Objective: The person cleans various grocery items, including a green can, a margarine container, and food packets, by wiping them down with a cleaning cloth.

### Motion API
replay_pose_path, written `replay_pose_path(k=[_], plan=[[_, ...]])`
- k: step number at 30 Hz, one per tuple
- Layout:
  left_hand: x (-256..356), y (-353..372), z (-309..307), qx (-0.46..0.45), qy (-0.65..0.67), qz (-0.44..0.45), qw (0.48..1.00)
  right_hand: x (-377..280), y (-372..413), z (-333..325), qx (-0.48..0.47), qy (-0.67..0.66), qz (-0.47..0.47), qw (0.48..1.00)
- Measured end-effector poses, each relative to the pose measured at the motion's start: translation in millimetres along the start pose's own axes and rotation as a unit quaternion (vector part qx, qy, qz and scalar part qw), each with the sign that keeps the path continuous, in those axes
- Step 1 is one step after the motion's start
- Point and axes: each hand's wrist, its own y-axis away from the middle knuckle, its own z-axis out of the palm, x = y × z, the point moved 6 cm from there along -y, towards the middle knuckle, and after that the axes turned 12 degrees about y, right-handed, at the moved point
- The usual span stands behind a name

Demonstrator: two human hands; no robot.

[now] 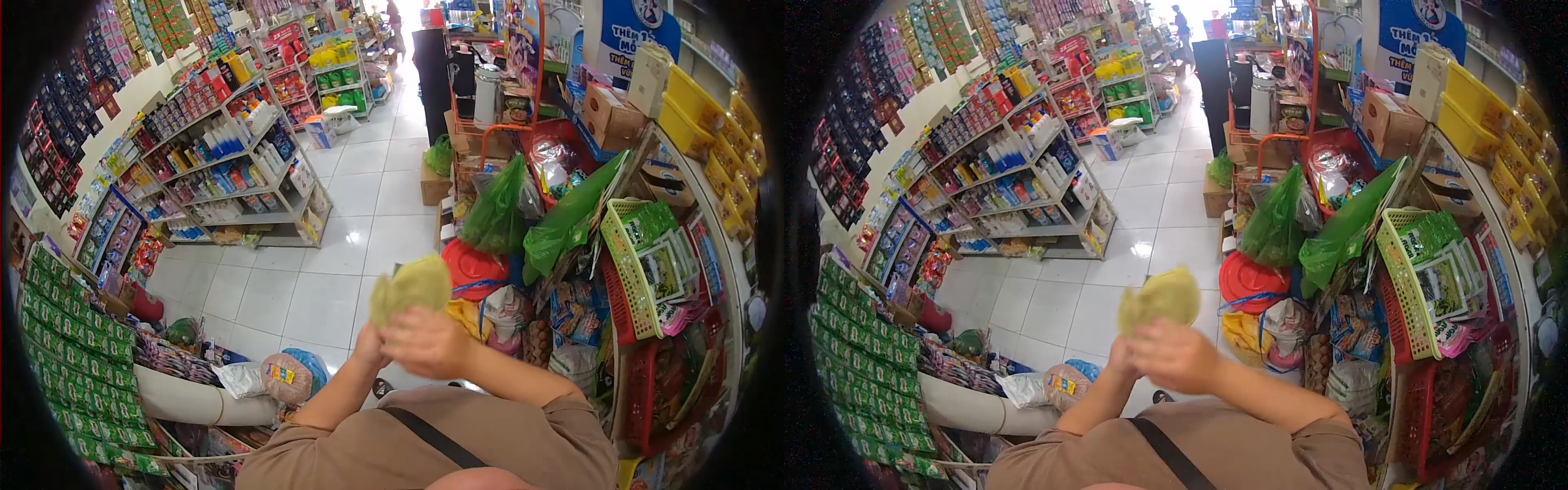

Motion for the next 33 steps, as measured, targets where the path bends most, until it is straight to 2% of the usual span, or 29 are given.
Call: replay_pose_path(k=[3, 6, 10, 12, 15, 18, 20, 23, 26, 27, 30, 31, 33], plan=[[15, -3, 15, -0.094, 0.109, -0.008, 0.990, -14, -3, 5, 0.002, -0.013, -0.062, 0.998], [7, 12, 2, -0.044, 0.029, 0.073, 0.996, 9, -6, -13, 0.093, -0.012, -0.030, 0.995], [-15, 25, 35, -0.115, 0.040, -0.004, 0.993, 46, -8, -37, 0.188, -0.039, 0.105, 0.976], [-16, 21, 32, -0.080, 0.054, 0.057, 0.994, 53, 2, -26, 0.204, -0.096, 0.187, 0.956], [3, 13, 37, -0.024, 0.009, 0.172, 0.985, 37, 18, -3, 0.128, -0.122, 0.245, 0.953], [17, 6, 17, 0.023, 0.116, 0.178, 0.977, 17, 35, 19, 0.082, -0.159, 0.271, 0.946], [19, 4, 21, -0.005, 0.083, 0.164, 0.983, 20, 37, 21, 0.094, -0.161, 0.264, 0.946], [4, 4, 26, -0.043, -0.005, 0.157, 0.987, 33, 28, -8, 0.177, -0.117, 0.234, 0.949], [-23, 9, 29, -0.019, -0.014, 0.162, 0.986, 55, 22, -22, 0.153, -0.218, 0.268, 0.926], [-23, 10, 33, -0.014, 0.005, 0.182, 0.983, 55, 23, -20, 0.131, -0.200, 0.259, 0.936], [-11, 8, 29, -0.028, -0.063, 0.219, 0.973, 56, 42, 4, 0.154, -0.347, 0.336, 0.862], [-9, 9, 23, -0.003, -0.148, 0.216, 0.965, 55, 43, 11, 0.182, -0.396, 0.352, 0.828], [1, 9, 33, 0.010, -0.361, 0.280, 0.889, 53, 53, 33, 0.207, -0.561, 0.382, 0.704]])
